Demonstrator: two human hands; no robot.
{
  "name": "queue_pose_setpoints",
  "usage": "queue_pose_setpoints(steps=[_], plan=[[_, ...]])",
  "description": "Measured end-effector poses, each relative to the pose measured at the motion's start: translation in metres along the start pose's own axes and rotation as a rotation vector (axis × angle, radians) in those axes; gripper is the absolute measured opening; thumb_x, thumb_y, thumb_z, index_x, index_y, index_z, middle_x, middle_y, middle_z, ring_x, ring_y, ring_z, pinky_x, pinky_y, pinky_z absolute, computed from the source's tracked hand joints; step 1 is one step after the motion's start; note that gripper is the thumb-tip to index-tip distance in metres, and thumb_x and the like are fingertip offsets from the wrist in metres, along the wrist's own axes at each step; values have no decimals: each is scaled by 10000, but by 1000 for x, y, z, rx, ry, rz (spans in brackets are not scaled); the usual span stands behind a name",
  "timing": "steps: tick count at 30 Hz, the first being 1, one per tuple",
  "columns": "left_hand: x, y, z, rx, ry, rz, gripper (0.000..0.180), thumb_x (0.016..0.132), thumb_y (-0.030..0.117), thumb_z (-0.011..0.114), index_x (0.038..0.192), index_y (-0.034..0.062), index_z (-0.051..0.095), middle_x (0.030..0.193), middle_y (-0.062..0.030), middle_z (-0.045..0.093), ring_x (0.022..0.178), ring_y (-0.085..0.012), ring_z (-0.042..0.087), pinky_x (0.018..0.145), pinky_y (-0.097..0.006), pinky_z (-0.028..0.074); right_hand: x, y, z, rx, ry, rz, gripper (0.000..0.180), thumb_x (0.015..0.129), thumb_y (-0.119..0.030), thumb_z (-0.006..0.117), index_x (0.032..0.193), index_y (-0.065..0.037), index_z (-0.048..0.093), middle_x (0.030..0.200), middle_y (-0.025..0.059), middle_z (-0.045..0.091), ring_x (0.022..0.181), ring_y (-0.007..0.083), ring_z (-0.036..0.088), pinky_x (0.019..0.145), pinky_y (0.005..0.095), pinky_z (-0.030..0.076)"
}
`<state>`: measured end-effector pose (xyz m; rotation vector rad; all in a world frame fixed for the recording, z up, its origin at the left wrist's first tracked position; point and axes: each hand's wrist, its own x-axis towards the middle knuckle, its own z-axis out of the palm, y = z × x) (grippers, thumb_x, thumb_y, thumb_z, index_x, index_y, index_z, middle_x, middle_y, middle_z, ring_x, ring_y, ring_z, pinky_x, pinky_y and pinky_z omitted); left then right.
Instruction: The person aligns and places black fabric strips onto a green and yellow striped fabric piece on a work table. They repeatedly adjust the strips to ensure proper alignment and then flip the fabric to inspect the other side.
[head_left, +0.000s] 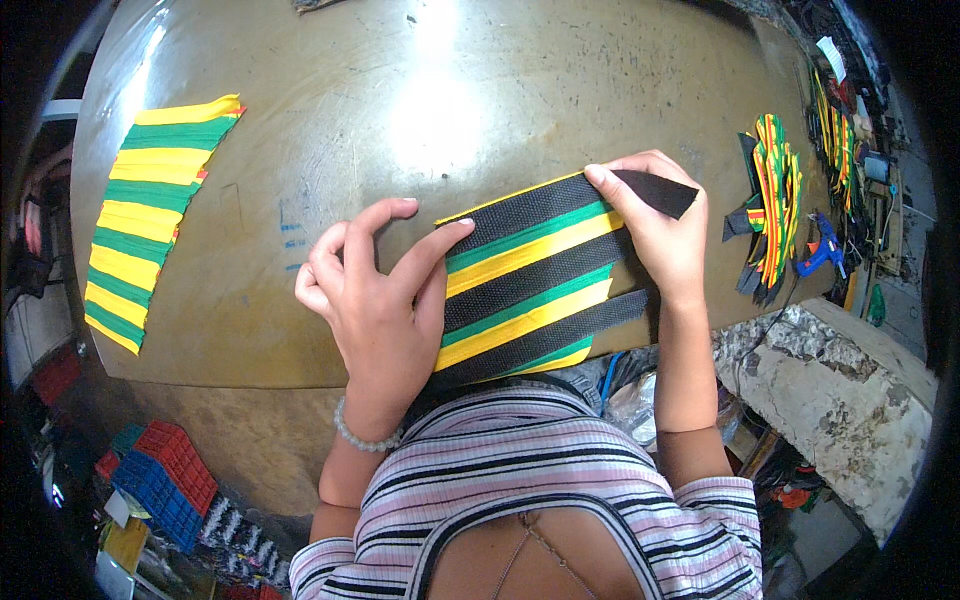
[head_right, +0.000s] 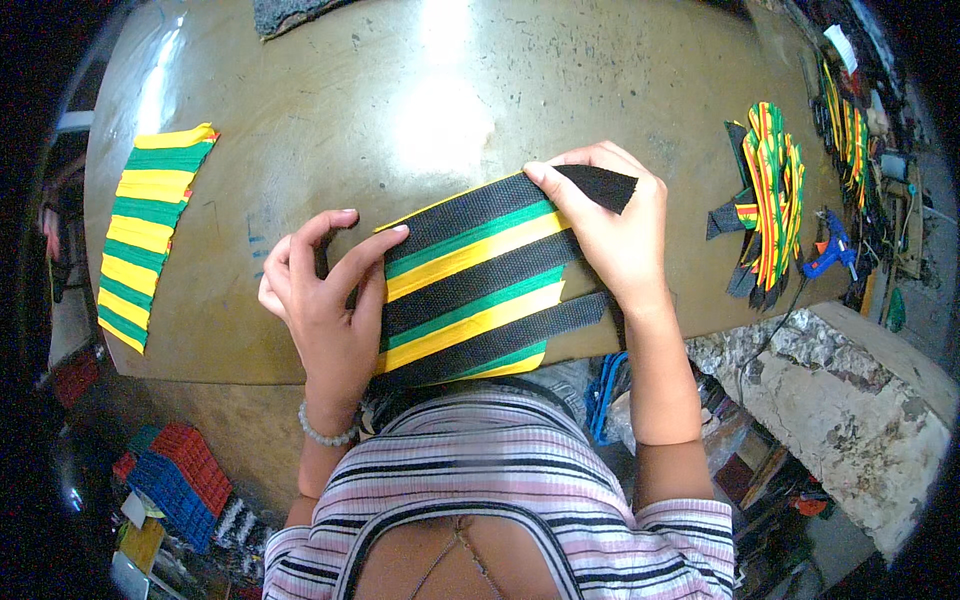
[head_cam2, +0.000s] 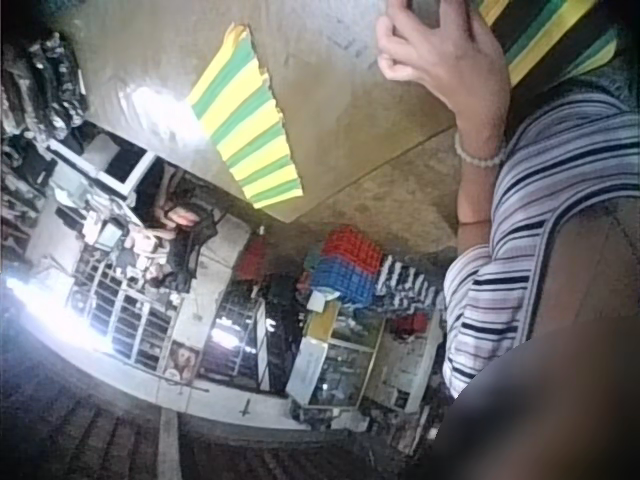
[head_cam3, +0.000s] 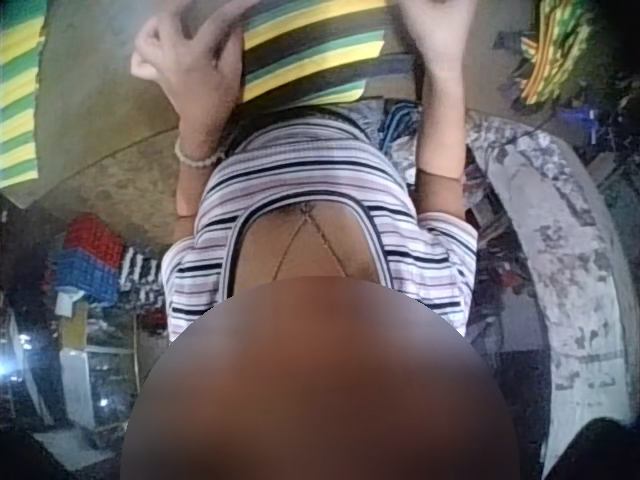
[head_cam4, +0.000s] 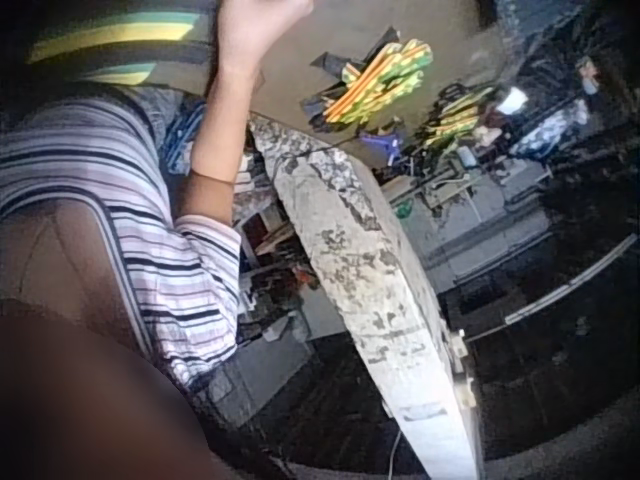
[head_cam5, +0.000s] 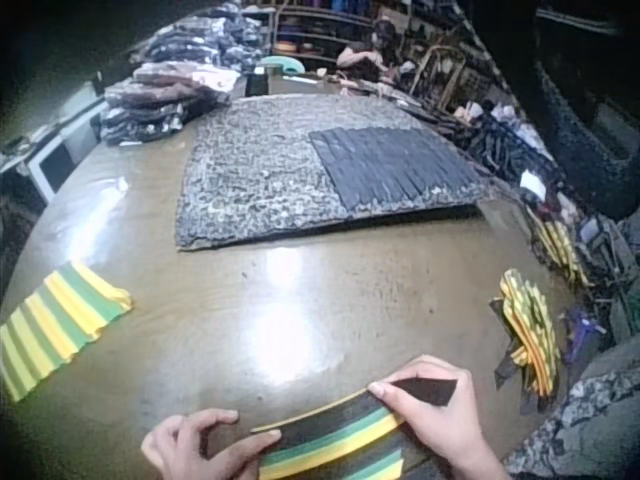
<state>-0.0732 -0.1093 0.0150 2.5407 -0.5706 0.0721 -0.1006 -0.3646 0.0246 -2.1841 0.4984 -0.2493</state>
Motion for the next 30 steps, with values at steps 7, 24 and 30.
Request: queue_pose_setpoints(steps=[7,24,30], plan=[[1,6,0,92,-14,91,410,855,103,683,1161,366,750,1301,48,569,1180,-247,453,998,-510,261,-2,0,2,-6,16,-18,209,831,-188,834,854,7,763,806,86,707,743,158,669,685,291,510],[102,-23,19,-53,-544,1039,562,1029,387,492,1538,152,451,1617,6,413,1533,-228,309,1267,-550,108,4,2,-14,35,-120,152,221,868,-202,798,916,11,762,867,109,740,774,180,700,730,317,550],[93,-28,22,-26,-431,970,526,1029,399,480,1519,209,482,1600,65,431,1545,-244,277,1209,-715,21,-3,-41,-2,-178,1,125,189,884,-177,767,912,8,743,857,136,723,766,236,707,725,324,551]])
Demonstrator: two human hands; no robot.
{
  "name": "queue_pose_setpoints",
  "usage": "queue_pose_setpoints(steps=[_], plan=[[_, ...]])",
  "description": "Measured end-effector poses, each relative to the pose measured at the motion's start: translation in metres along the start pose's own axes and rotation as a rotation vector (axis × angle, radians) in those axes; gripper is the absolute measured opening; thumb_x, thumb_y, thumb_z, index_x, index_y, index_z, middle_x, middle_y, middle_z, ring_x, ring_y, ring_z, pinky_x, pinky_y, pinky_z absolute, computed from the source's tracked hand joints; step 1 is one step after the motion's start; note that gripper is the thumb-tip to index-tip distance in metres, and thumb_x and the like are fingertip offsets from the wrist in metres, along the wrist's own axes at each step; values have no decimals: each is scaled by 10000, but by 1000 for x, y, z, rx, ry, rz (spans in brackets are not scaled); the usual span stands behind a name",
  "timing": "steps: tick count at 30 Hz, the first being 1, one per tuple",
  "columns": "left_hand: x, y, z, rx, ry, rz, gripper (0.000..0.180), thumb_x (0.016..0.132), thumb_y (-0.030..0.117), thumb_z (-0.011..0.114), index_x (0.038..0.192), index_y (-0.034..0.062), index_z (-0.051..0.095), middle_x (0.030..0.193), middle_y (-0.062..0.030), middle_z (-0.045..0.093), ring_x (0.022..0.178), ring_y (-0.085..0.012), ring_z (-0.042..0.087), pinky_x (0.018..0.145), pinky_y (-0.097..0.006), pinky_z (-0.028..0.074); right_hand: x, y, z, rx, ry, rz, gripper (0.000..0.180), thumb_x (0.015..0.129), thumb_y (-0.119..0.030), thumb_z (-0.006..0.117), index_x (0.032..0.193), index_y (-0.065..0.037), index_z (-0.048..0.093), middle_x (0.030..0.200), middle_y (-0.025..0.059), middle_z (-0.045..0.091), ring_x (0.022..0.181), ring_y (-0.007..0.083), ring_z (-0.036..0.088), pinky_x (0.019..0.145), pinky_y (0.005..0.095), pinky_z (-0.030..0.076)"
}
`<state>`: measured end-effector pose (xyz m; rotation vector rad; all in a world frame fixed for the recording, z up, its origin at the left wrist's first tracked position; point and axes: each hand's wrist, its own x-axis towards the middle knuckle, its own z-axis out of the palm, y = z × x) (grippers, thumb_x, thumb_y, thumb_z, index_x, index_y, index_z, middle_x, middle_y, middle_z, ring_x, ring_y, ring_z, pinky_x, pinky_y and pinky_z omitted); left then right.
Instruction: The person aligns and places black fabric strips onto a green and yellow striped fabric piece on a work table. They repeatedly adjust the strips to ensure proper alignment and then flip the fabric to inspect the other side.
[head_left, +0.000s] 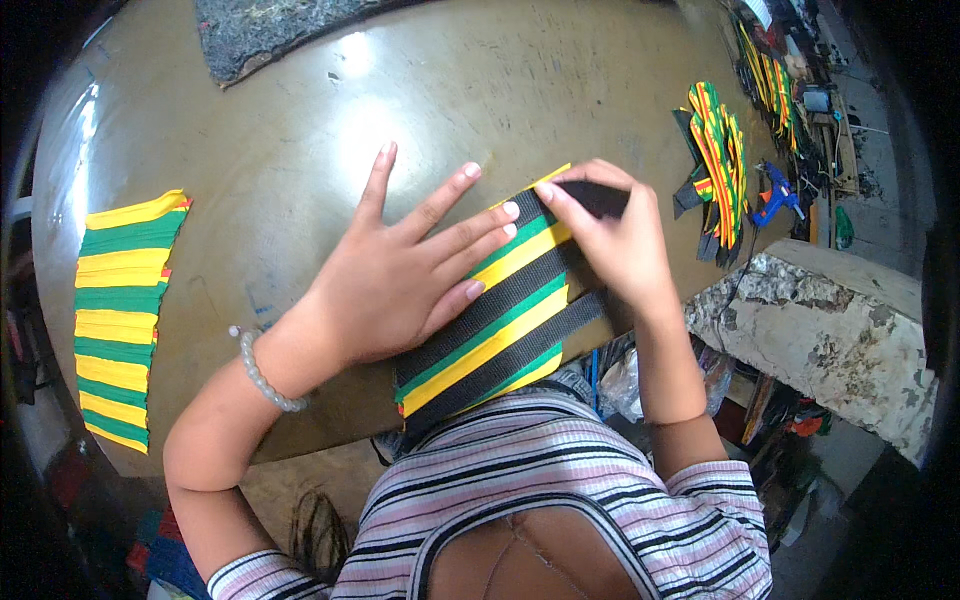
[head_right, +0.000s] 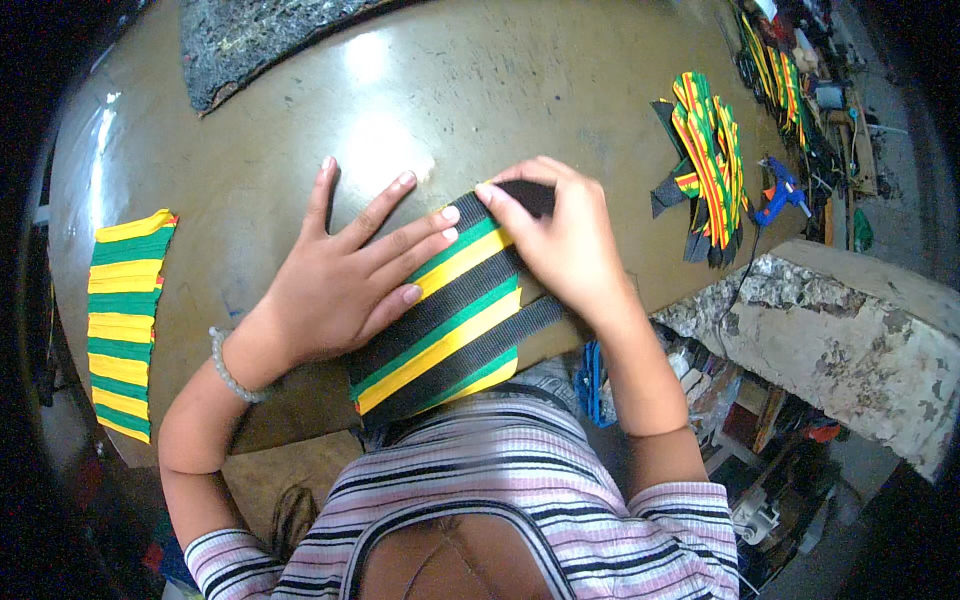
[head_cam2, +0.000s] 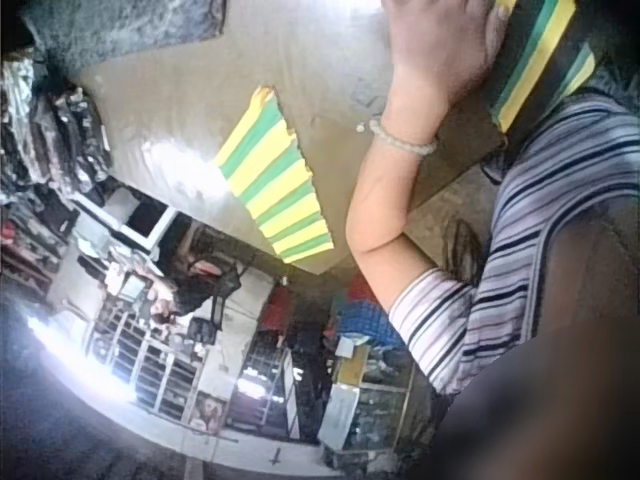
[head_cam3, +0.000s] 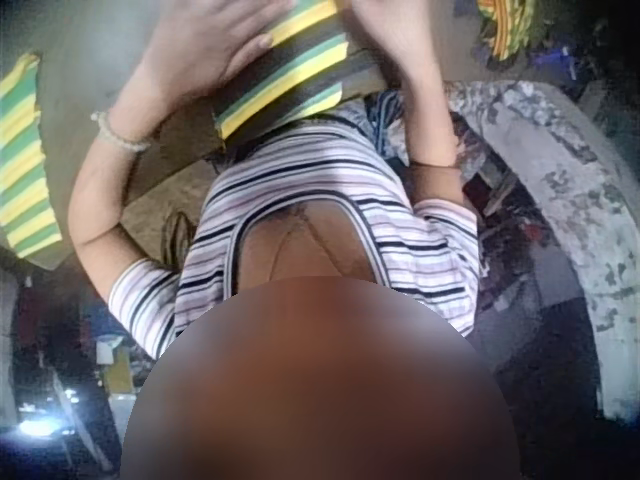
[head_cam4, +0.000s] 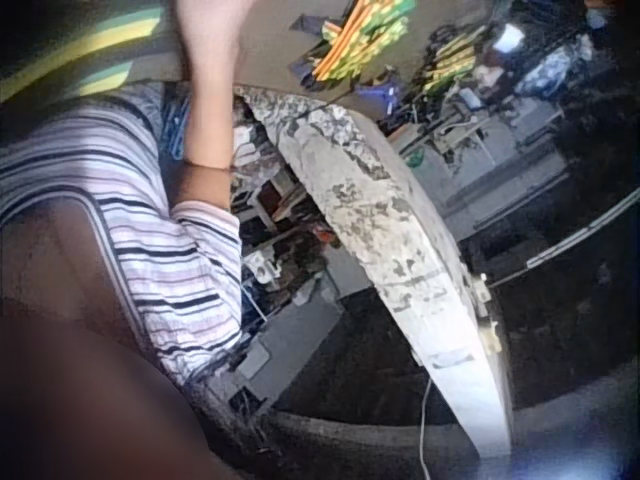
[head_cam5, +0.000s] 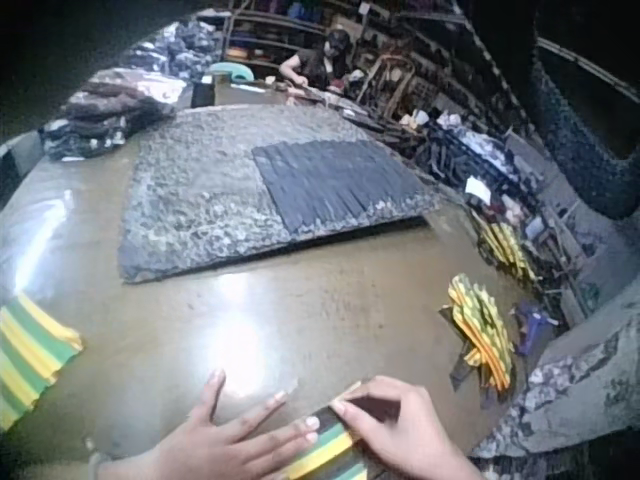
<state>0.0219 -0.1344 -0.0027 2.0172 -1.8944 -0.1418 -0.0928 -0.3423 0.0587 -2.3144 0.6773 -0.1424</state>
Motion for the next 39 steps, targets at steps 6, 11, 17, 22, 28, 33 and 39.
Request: queue_pose_setpoints(steps=[6,11,17,22,28,33,39], plan=[[-1,0,-1,-29,33,8,503,1039,401,462,1505,214,502,1575,61,463,1541,-247,282,1200,-727,-2,-10,-10,-5,-51,32,-2,178,898,-154,741,961,11,747,871,158,715,818,290,714,742,355,559],[-1,0,-1,-40,23,-5,499,1049,409,445,1504,213,501,1572,65,466,1536,-238,291,1201,-726,-3,6,34,-2,102,-17,77,249,884,-205,795,923,37,751,852,99,734,753,154,689,695,298,538],[-1,1,-1,-39,11,-7,506,1049,420,441,1509,216,494,1581,71,454,1534,-234,296,1201,-725,-4,6,29,-3,-2,11,16,228,870,-189,810,920,26,754,841,86,725,764,151,683,701,287,529],[0,1,-1,-33,11,-7,515,1042,418,452,1514,215,487,1589,71,444,1538,-236,287,1200,-726,0,5,29,0,-10,53,-44,222,855,-175,826,919,25,757,835,71,732,756,122,678,688,270,520],[0,1,-4,-21,-1,3,521,1033,408,473,1514,207,486,1596,69,435,1542,-249,276,1198,-727,5,15,51,-9,-38,-10,73,291,801,-229,885,850,-16,692,782,38,695,711,76,626,641,246,488],[-1,1,-6,-10,1,14,532,1032,411,475,1524,207,475,1606,67,421,1551,-264,255,1195,-731,1,16,21,-26,-677,610,-240,400,873,-34,713,1256,4,604,1085,197,662,951,394,656,919,457,525],[1,2,-6,38,-73,-8,527,1043,402,465,1536,217,463,1617,66,404,1573,-264,194,1181,-749,-7,-37,5,17,-234,-45,-437,353,1020,-188,575,1325,-22,640,1360,185,643,1335,308,575,1175,521,358]])
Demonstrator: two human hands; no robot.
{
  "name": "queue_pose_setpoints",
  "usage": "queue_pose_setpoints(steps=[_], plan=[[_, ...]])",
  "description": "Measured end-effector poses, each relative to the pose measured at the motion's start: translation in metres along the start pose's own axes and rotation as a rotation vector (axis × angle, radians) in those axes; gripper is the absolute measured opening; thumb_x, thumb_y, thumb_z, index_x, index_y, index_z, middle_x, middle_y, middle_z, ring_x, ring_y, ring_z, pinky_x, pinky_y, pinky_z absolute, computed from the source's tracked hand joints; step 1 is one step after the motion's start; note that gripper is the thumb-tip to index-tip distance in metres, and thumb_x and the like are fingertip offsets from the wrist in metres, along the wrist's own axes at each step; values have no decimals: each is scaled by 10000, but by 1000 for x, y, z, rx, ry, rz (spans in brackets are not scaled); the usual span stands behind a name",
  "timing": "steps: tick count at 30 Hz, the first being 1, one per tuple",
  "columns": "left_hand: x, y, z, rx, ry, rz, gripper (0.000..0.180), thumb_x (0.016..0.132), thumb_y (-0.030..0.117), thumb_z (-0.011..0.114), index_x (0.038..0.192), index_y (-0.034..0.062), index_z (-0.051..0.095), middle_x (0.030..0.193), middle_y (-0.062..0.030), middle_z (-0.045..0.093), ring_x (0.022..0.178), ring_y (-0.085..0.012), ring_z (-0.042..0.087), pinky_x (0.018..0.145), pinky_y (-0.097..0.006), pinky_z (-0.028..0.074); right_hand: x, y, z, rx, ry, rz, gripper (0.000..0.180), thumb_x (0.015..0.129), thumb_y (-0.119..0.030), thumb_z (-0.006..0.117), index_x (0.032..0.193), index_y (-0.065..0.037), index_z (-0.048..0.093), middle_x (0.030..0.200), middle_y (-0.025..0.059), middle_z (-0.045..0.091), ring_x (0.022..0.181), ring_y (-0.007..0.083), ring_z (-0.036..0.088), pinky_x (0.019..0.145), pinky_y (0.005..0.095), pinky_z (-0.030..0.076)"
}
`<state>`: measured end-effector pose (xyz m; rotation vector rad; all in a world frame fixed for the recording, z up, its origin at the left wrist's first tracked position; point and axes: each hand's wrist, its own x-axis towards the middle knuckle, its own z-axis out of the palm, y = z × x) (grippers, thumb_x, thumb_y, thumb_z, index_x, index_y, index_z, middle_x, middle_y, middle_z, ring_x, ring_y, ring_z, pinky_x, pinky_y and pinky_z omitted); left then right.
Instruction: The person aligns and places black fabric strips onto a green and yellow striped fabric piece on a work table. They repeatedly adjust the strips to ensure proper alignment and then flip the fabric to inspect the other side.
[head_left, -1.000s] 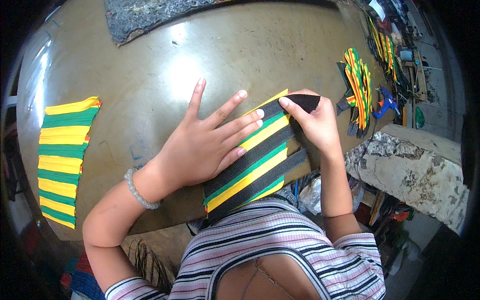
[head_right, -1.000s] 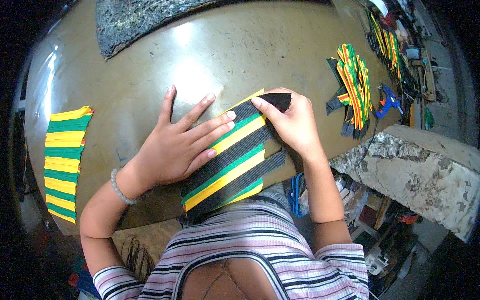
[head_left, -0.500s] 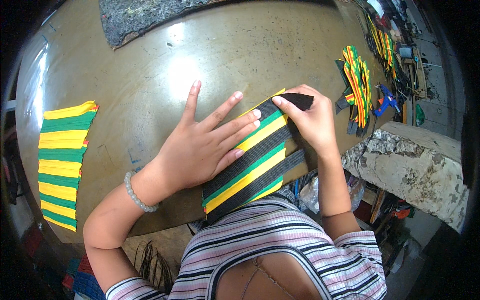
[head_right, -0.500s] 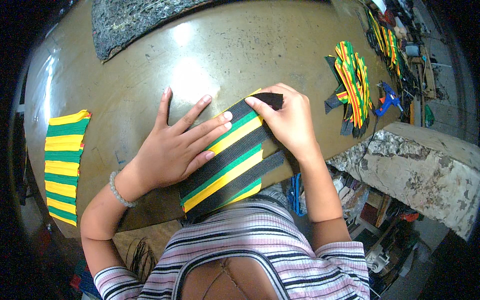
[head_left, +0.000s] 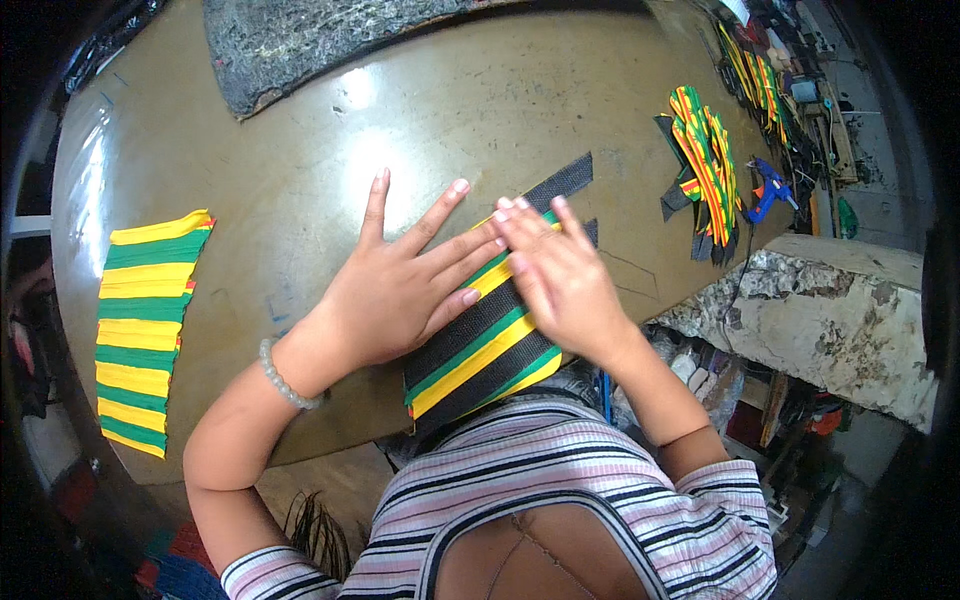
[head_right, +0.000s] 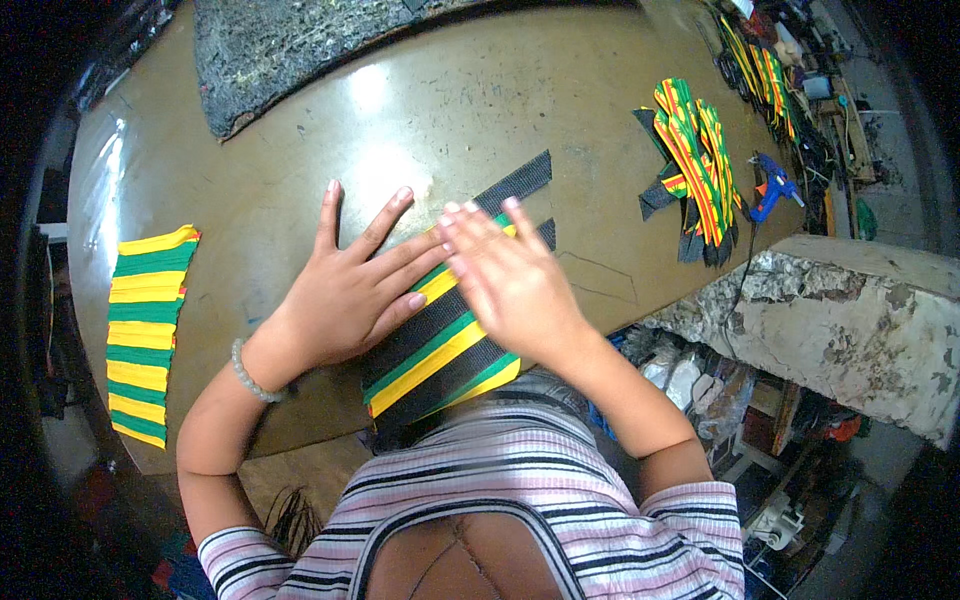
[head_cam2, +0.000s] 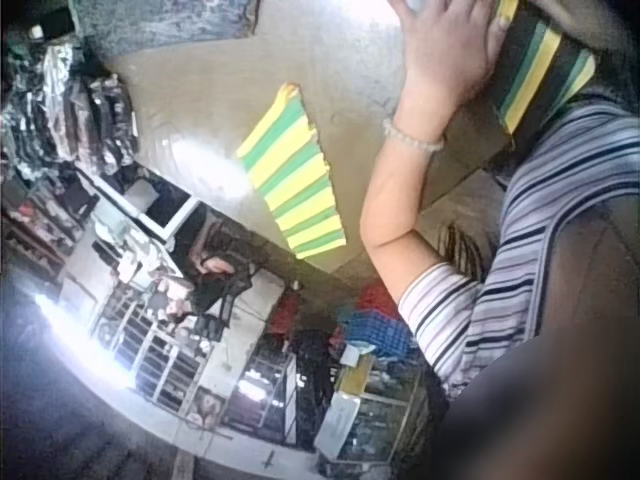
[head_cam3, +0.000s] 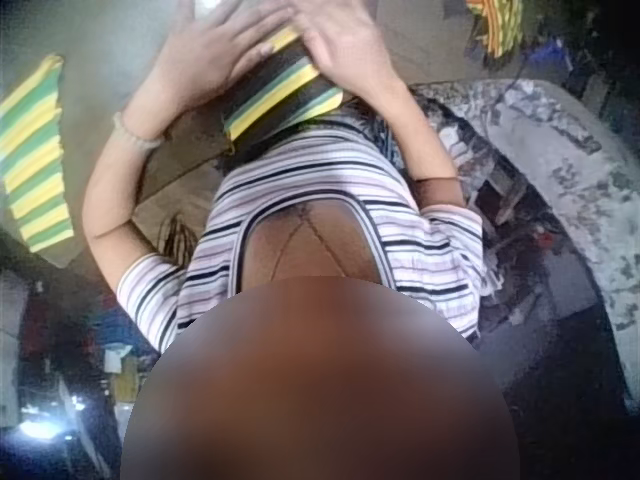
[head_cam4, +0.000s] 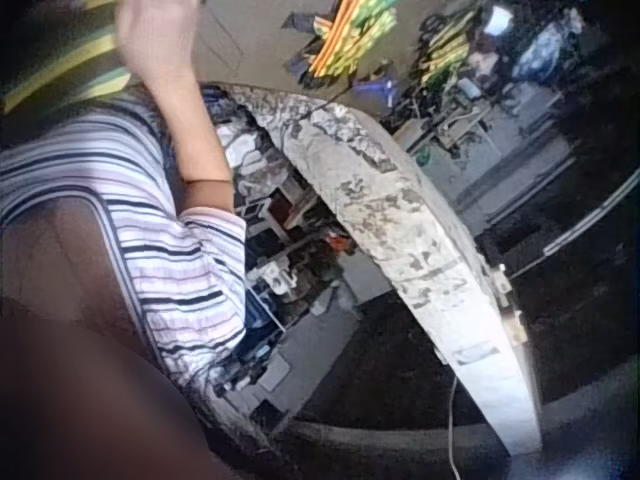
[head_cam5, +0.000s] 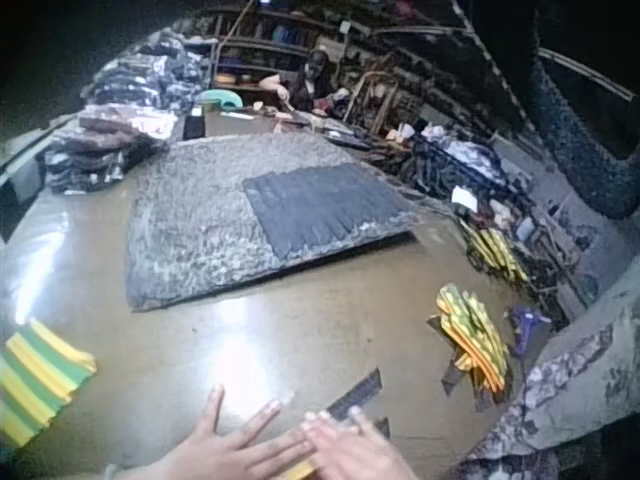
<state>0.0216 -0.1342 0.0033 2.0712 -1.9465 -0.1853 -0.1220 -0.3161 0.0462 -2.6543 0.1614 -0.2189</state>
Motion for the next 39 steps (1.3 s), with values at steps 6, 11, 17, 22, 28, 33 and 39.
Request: queue_pose_setpoints(steps=[6,11,17,22,28,33,39], plan=[[-1,2,-1,51,30,16,509,1059,396,430,1536,221,465,1636,58,376,1577,-282,176,1174,-754,-16,8,74,-15,-24,333,299,386,955,-284,701,1204,10,690,1105,207,710,1035,343,684,956,410,517],[0,3,-1,88,31,-4,503,1059,387,424,1532,225,474,1664,47,322,1577,-321,155,1170,-758,-14,10,57,-8,308,199,372,196,818,-70,751,952,-3,624,920,122,648,871,249,644,802,384,527],[-1,3,-8,96,-73,-48,517,1033,404,470,1516,221,493,1682,-26,283,1573,-363,144,1168,-760,9,-2,-23,-6,155,123,-168,286,727,100,634,995,1,630,1005,168,684,960,361,668,856,425,554],[-1,2,-5,24,34,-33,518,1024,407,488,1502,211,510,1685,-50,274,1574,-361,143,1166,-761,31,3,-9,-15,474,345,249,130,906,-14,704,1036,-10,714,927,92,739,818,160,700,748,297,565],[-1,-1,3,56,50,13,502,1050,402,441,1519,231,492,1662,76,324,1580,-311,146,1175,-755,1,17,63,-7,497,384,510,150,915,-85,763,1026,14,743,844,37,747,733,68,666,681,231,538],[-1,-1,2,25,31,-5,498,1063,403,419,1535,251,470,1637,106,366,1583,-277,145,1178,-755,-15,13,65,2,390,366,445,144,931,-48,751,1045,34,718,930,20,728,838,74,673,764,213,539],[-1,0,1,8,26,-11,492,1064,392,427,1534,251,472,1633,106,374,1581,-275,155,1180,-753,-11,15,58,3,226,417,373,124,888,-53,756,1001,-1,749,858,125,755,732,151,714,690,281,556]])
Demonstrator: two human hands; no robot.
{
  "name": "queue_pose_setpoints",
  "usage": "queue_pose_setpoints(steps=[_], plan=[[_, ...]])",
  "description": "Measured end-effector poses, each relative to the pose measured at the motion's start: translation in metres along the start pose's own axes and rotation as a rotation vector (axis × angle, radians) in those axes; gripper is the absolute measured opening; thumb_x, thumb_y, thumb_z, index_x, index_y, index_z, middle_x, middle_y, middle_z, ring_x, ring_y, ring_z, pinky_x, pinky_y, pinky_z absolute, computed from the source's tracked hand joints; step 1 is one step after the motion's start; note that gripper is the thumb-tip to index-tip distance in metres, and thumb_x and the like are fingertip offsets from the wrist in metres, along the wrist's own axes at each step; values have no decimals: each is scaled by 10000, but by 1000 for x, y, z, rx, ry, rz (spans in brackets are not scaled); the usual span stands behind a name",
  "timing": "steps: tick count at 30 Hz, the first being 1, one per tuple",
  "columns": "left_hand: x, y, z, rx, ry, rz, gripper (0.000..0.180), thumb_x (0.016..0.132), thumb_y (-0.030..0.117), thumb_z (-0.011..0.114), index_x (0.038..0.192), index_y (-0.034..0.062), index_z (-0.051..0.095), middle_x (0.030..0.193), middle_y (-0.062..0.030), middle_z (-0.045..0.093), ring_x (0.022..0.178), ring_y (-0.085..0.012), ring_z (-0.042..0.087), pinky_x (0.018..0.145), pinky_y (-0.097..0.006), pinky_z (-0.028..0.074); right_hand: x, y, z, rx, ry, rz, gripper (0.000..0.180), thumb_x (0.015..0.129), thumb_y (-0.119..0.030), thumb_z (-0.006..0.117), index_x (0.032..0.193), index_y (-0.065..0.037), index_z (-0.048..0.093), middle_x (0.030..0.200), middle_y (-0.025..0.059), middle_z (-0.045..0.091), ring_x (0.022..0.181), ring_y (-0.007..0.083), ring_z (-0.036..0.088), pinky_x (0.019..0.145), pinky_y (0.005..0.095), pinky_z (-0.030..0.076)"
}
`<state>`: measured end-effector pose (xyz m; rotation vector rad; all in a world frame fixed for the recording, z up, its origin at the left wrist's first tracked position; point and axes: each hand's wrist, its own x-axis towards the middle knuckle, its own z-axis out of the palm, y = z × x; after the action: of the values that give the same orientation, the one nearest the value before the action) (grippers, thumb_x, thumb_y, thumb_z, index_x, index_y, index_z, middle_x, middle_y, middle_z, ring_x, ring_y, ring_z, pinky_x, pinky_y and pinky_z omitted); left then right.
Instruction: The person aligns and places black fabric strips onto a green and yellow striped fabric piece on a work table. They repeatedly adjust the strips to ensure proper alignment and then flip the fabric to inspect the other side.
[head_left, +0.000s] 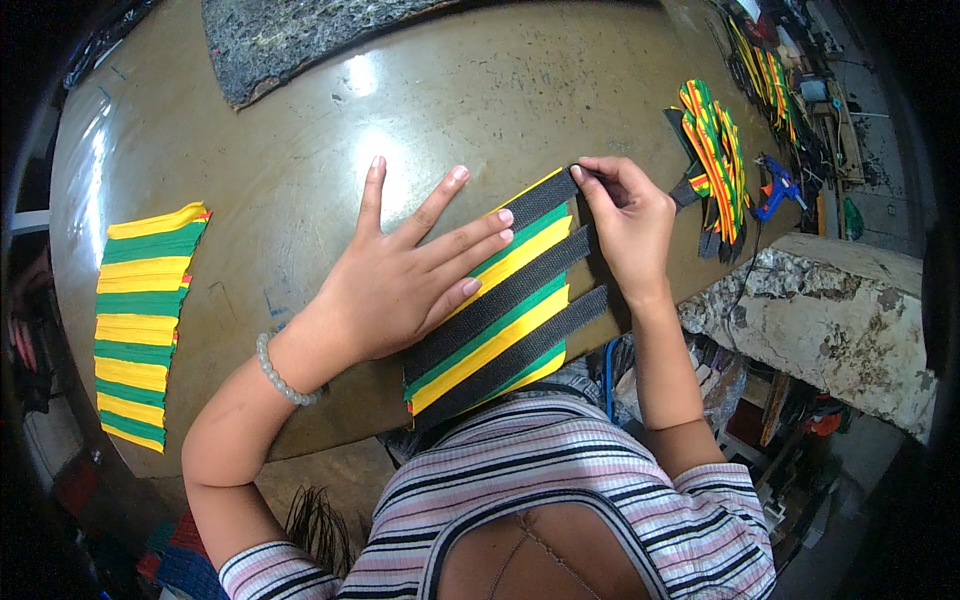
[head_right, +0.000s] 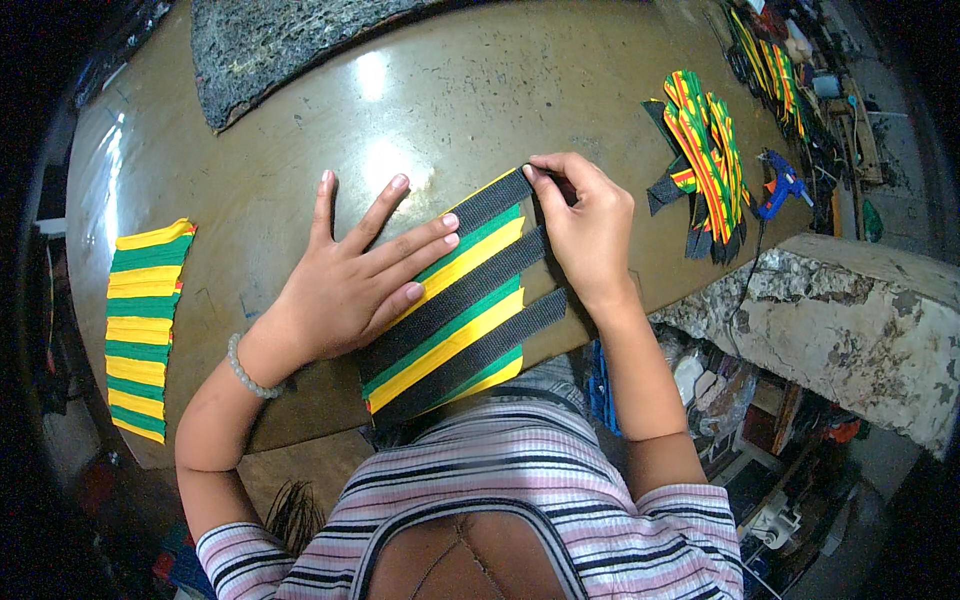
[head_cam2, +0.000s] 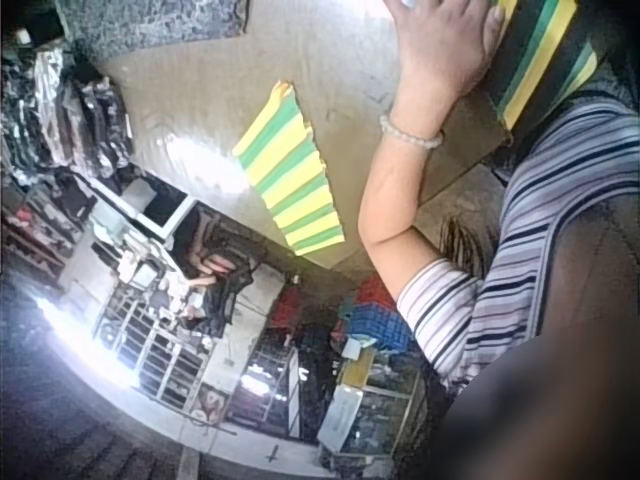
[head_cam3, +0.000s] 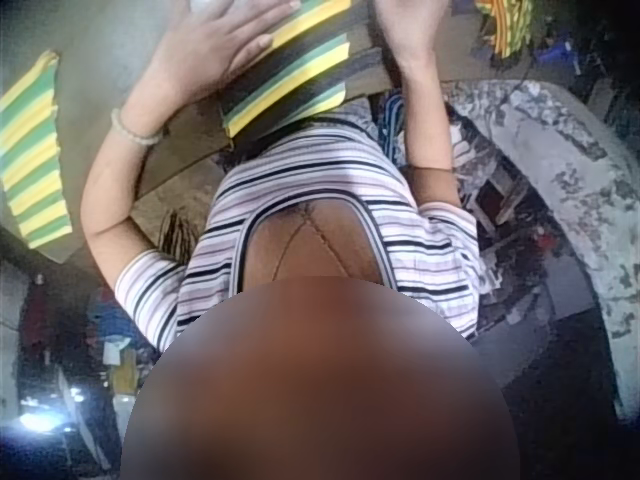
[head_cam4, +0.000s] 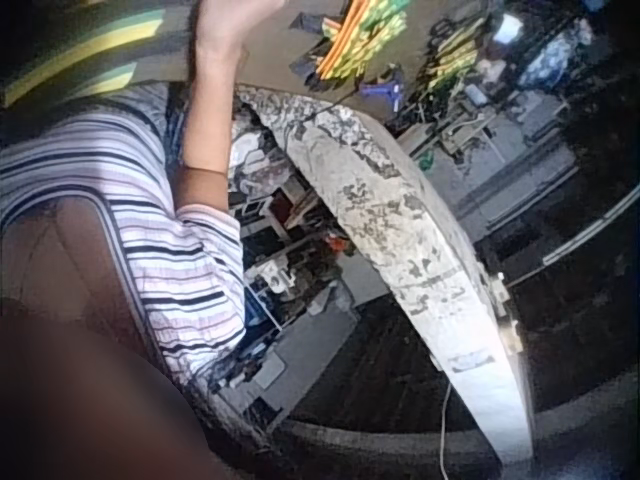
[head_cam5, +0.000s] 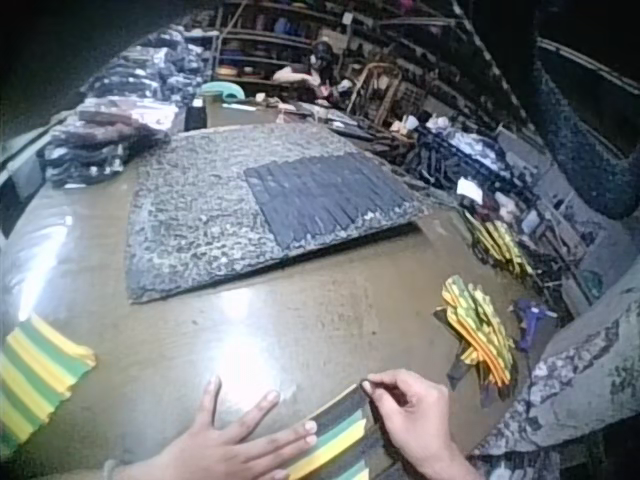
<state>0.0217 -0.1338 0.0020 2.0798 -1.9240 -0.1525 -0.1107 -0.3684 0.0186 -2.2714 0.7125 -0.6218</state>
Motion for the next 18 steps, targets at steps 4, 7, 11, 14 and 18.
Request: queue_pose_setpoints(steps=[4,7,11,14,18], plan=[[-1,1,-1,4,5,-1,491,1064,389,428,1533,252,473,1627,103,384,1575,-275,180,1179,-754,-2,-4,0,2,-92,26,-106,126,863,-16,749,989,-5,741,871,148,732,747,222,710,690,310,550],[0,1,-2,0,8,-4,491,1062,388,433,1531,252,476,1626,101,387,1573,-276,188,1178,-756,7,-6,-2,2,-154,24,-146,136,854,3,742,988,-9,731,878,150,722,766,262,697,698,335,548],[0,1,-3,3,2,2,493,1057,386,444,1529,249,479,1627,100,385,1574,-276,185,1175,-760,13,-6,-5,3,-179,33,-220,149,852,10,738,999,-10,718,887,147,718,804,296,685,724,368,549],[0,1,-2,4,5,4,495,1054,384,453,1528,244,481,1628,97,384,1575,-275,182,1174,-761,12,-6,-4,4,-185,42,-273,149,850,6,743,996,-5,712,893,148,717,824,309,680,739,381,548],[0,1,-1,2,11,6,497,1053,381,460,1529,240,480,1629,93,384,1576,-276,179,1175,-758,5,-8,3,5,-204,43,-289,136,850,-1,752,980,0,709,897,148,717,826,302,681,731,382,546]])
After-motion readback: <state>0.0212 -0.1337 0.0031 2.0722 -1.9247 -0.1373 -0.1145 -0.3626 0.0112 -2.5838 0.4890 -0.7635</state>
